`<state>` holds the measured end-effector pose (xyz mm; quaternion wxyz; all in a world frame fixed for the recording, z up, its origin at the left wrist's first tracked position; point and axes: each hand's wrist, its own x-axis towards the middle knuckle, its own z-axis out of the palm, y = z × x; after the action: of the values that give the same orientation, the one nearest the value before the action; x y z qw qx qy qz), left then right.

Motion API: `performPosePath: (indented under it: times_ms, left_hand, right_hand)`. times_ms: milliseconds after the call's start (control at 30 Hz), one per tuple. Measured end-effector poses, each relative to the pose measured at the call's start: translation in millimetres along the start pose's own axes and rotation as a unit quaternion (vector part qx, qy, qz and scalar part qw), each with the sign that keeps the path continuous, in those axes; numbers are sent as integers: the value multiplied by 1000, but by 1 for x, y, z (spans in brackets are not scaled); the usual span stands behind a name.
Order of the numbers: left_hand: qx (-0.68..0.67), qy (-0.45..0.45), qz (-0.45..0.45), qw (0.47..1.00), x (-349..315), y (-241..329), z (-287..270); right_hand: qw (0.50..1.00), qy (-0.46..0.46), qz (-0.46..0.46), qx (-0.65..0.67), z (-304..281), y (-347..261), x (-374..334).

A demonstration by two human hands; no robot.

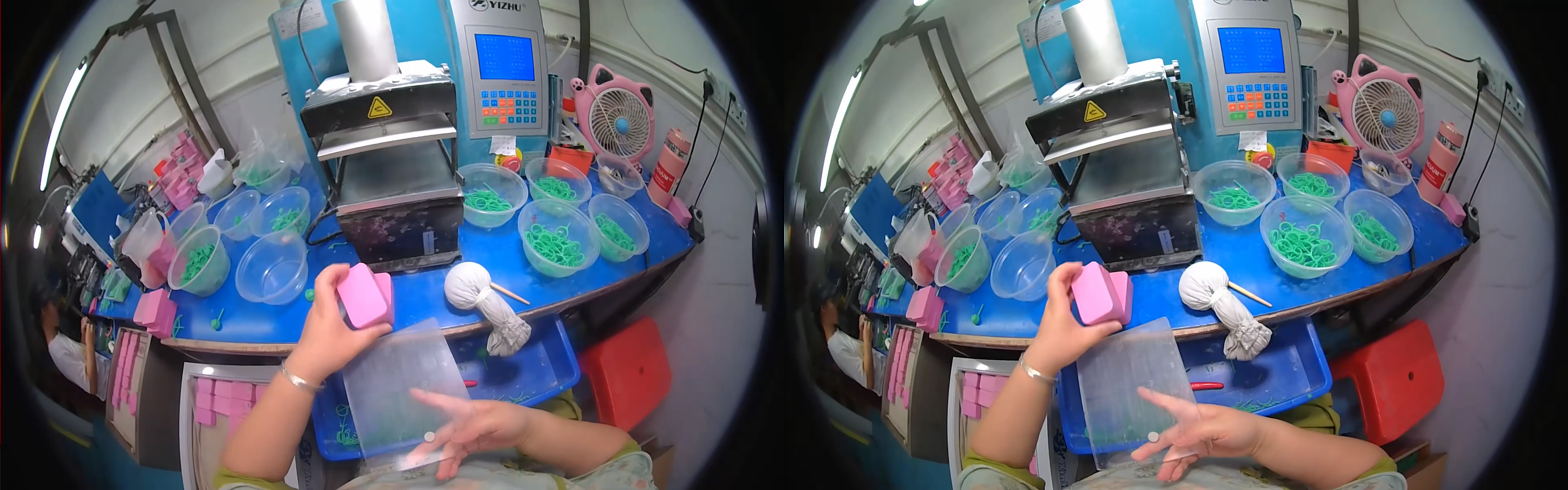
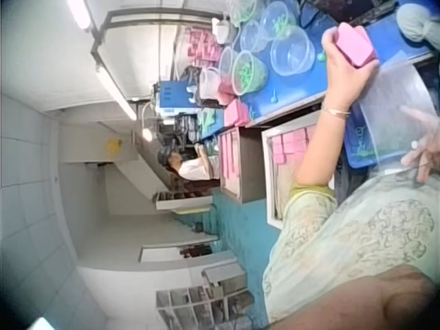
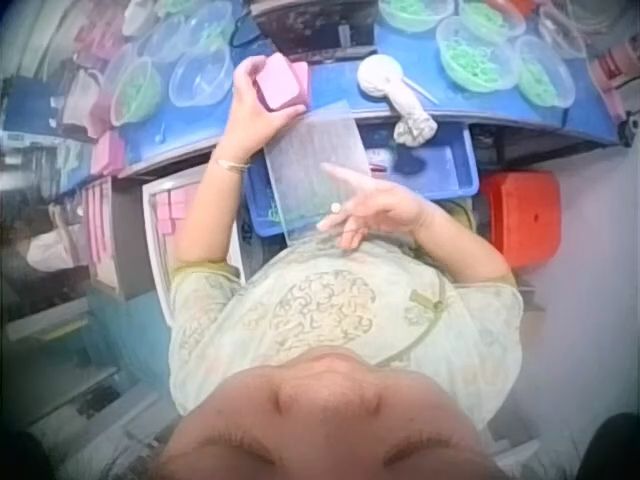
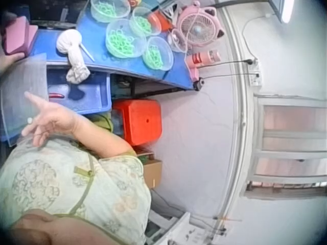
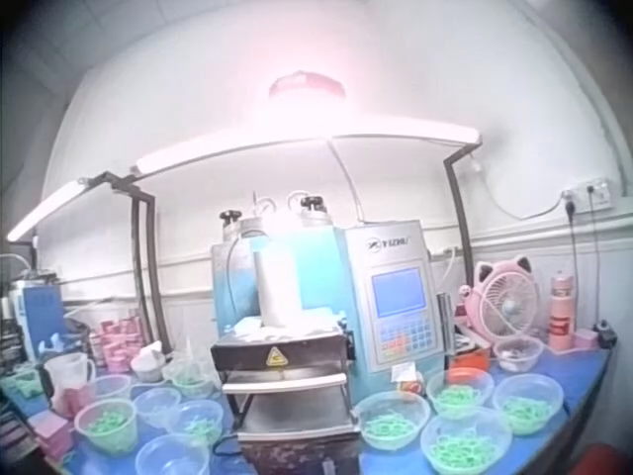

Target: Assembling small green and blue components into pink silicone molds, using a heating machine and pliers to facilitate the process.

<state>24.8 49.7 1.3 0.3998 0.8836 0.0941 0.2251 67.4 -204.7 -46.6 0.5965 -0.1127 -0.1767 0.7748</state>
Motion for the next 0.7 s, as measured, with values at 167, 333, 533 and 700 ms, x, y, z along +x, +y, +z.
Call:
performPosePath:
  times_ms: [167,333,533,700]
  left_hand:
    - [43,-48,269,961,-47,37,-6]
    - [86,24,361,928,-77,60,-11]
    - [80,42,432,897,-91,60,-16]
    - [86,61,457,883,-100,63,-14]
  right_hand:
    - [993,35,-7,-109,-5,10,-1]
    - [940,86,-80,-321,-1,25,-1]
    - [903,87,-135,-399,6,33,-8]
    - [812,94,-174,-550,2,36,-6]
